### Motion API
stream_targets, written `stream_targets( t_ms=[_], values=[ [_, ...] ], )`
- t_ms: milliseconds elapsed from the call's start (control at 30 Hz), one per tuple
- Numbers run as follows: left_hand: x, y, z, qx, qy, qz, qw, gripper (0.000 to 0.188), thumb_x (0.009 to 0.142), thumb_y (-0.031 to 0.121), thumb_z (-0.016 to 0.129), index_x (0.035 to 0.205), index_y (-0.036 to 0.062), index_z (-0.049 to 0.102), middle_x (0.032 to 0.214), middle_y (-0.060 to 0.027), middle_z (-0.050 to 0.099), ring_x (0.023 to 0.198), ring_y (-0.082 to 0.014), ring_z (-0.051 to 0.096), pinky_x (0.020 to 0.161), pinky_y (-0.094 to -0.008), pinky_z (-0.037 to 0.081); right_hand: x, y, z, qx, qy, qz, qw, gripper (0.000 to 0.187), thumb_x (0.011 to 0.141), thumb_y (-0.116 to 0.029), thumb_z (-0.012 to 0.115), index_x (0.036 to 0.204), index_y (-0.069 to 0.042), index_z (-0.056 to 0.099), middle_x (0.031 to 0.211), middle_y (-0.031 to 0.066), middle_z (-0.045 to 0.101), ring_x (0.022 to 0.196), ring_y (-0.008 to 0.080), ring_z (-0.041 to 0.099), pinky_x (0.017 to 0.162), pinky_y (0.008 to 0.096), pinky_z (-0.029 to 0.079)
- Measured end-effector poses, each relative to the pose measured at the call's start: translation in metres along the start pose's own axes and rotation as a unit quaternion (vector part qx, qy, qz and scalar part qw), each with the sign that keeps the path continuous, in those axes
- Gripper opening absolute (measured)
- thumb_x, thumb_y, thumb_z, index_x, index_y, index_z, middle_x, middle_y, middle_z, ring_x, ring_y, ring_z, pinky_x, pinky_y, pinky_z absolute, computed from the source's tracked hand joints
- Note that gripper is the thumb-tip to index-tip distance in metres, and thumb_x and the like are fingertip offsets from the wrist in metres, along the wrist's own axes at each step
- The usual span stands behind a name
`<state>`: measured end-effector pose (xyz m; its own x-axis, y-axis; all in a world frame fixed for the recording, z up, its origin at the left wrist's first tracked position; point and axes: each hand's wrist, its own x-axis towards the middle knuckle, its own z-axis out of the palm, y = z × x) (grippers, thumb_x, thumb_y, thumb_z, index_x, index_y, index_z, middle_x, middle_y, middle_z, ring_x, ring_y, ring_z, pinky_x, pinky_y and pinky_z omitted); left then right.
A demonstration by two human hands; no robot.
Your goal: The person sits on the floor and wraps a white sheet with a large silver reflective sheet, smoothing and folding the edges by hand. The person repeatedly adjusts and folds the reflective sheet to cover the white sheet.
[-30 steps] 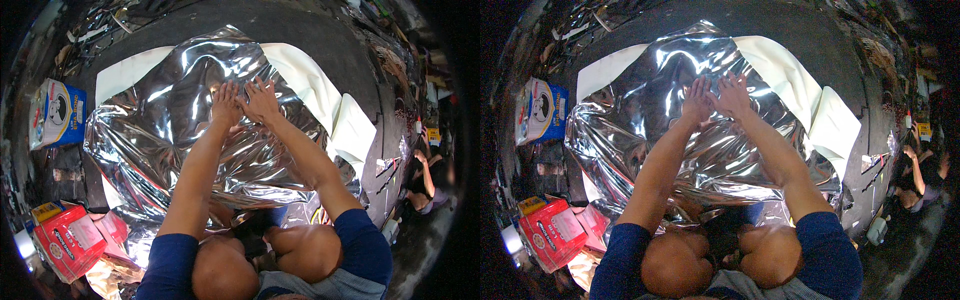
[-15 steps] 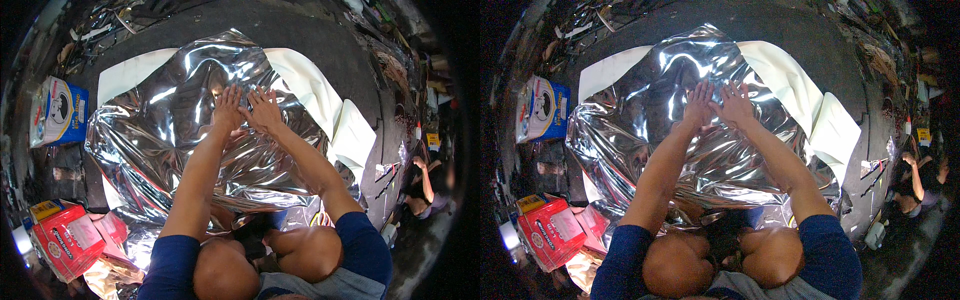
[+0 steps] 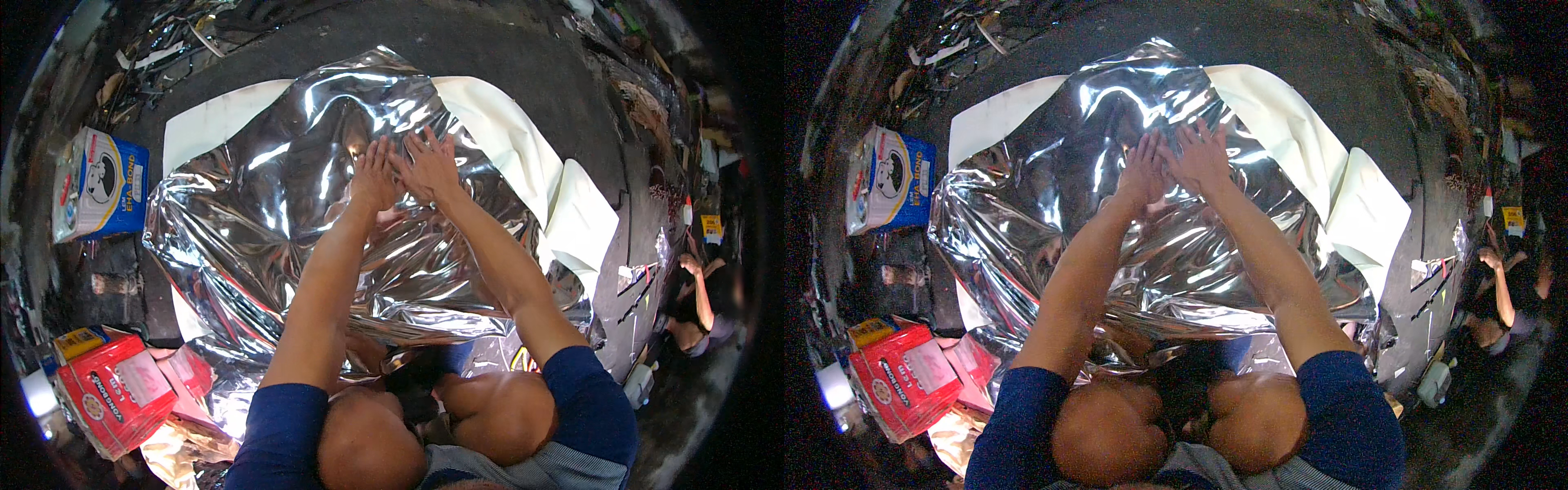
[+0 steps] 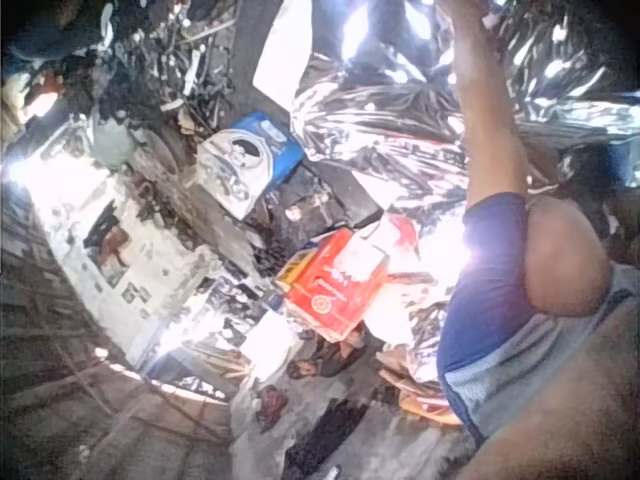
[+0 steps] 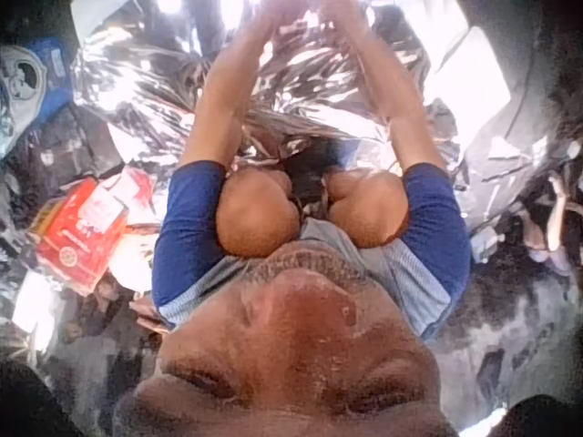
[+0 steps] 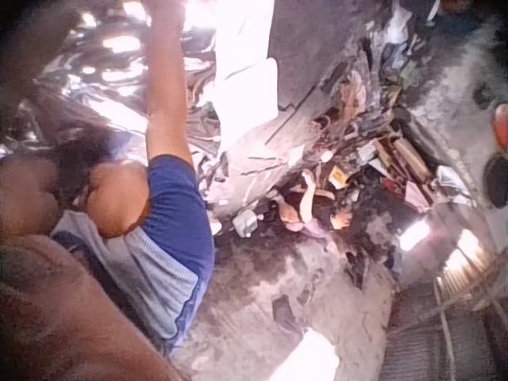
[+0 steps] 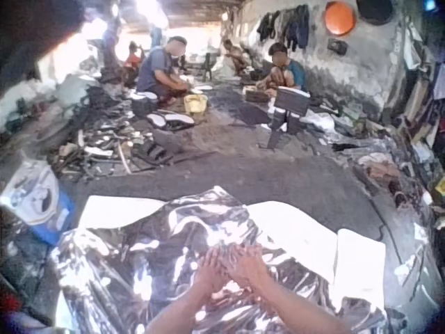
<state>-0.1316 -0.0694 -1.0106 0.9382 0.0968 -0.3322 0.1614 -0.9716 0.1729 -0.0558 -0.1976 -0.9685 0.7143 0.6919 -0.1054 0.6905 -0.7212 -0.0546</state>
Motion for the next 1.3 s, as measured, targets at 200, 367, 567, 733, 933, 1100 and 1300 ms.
stream_targets(
  t_ms=[200, 367, 567, 733, 933, 1100, 1300],
  values=[
    [0.000, -0.006, -0.001, -0.048, -0.009, 0.015, 0.999, 0.090, 0.094, 0.048, 0.047, 0.160, 0.0072, 0.002, 0.168, -0.0093, -0.004, 0.155, -0.0282, 0.000, 0.124, -0.0445, 0.011, -0.018, -0.001, 0.008, -0.020, -0.023, -0.026, 0.999, 0.079, 0.100, -0.064, 0.026, 0.150, -0.004, 0.041, 0.157, 0.0100, 0.040, 0.151, 0.0288, 0.022, 0.120, 0.0599, 0.009],
    [-0.004, -0.004, -0.009, -0.034, -0.018, 0.011, 0.999, 0.090, 0.095, 0.047, 0.047, 0.160, 0.0073, 0.000, 0.168, -0.0087, -0.005, 0.155, -0.0272, -0.001, 0.124, -0.0445, 0.010, 0.000, -0.005, 0.003, 0.005, 0.030, 0.020, 0.999, 0.080, 0.100, -0.066, 0.025, 0.150, -0.005, 0.041, 0.157, 0.0104, 0.039, 0.151, 0.0283, 0.022, 0.120, 0.0600, 0.006],
    [0.003, -0.007, 0.005, -0.012, -0.004, 0.019, 1.000, 0.091, 0.094, 0.052, 0.047, 0.160, 0.0068, 0.003, 0.169, -0.0088, -0.002, 0.155, -0.0280, 0.002, 0.124, -0.0453, 0.010, -0.016, -0.001, 0.017, -0.052, 0.014, -0.023, 0.998, 0.077, 0.100, -0.064, 0.025, 0.150, -0.008, 0.042, 0.157, 0.0045, 0.040, 0.151, 0.0275, 0.023, 0.119, 0.0614, 0.008],
    [0.000, -0.009, 0.003, -0.065, 0.018, 0.018, 0.998, 0.097, 0.092, 0.062, 0.048, 0.160, 0.0068, 0.006, 0.168, -0.0093, 0.001, 0.155, -0.0275, 0.003, 0.124, -0.0452, 0.011, 0.017, 0.006, 0.005, -0.101, 0.005, 0.025, 0.995, 0.073, 0.101, -0.061, 0.026, 0.152, -0.010, 0.041, 0.158, 0.0042, 0.039, 0.151, 0.0277, 0.022, 0.119, 0.0623, 0.009],
    [-0.002, -0.003, -0.001, -0.057, -0.011, 0.010, 0.998, 0.101, 0.092, 0.068, 0.047, 0.160, 0.0072, 0.004, 0.168, -0.0085, -0.002, 0.155, -0.0255, 0.000, 0.125, -0.0433, 0.008, 0.024, 0.043, -0.006, -0.024, 0.141, 0.070, 0.987, 0.045, 0.093, -0.027, 0.058, 0.137, -0.014, 0.058, 0.136, 0.0096, 0.057, 0.137, 0.0302, 0.040, 0.117, 0.0586, 0.021],
    [-0.003, -0.009, 0.003, -0.078, 0.005, 0.011, 0.997, 0.101, 0.092, 0.067, 0.047, 0.160, 0.0077, 0.001, 0.168, -0.0079, -0.003, 0.155, -0.0246, -0.001, 0.125, -0.0429, 0.007, 0.017, 0.028, 0.002, 0.009, 0.141, -0.013, 0.990, 0.042, 0.087, -0.026, 0.067, 0.127, -0.012, 0.065, 0.115, 0.0123, 0.061, 0.119, 0.0311, 0.052, 0.111, 0.0524, 0.033],
    [-0.001, -0.006, 0.000, -0.085, 0.027, 0.025, 0.996, 0.106, 0.090, 0.071, 0.048, 0.160, 0.0049, 0.003, 0.168, -0.0118, -0.001, 0.155, -0.0294, 0.002, 0.123, -0.0480, 0.010, 0.026, 0.045, 0.032, 0.044, 0.155, 0.004, 0.987, 0.041, 0.085, -0.035, 0.069, 0.122, -0.017, 0.071, 0.113, 0.0090, 0.061, 0.107, 0.0280, 0.054, 0.103, 0.0481, 0.036]
  ],
)
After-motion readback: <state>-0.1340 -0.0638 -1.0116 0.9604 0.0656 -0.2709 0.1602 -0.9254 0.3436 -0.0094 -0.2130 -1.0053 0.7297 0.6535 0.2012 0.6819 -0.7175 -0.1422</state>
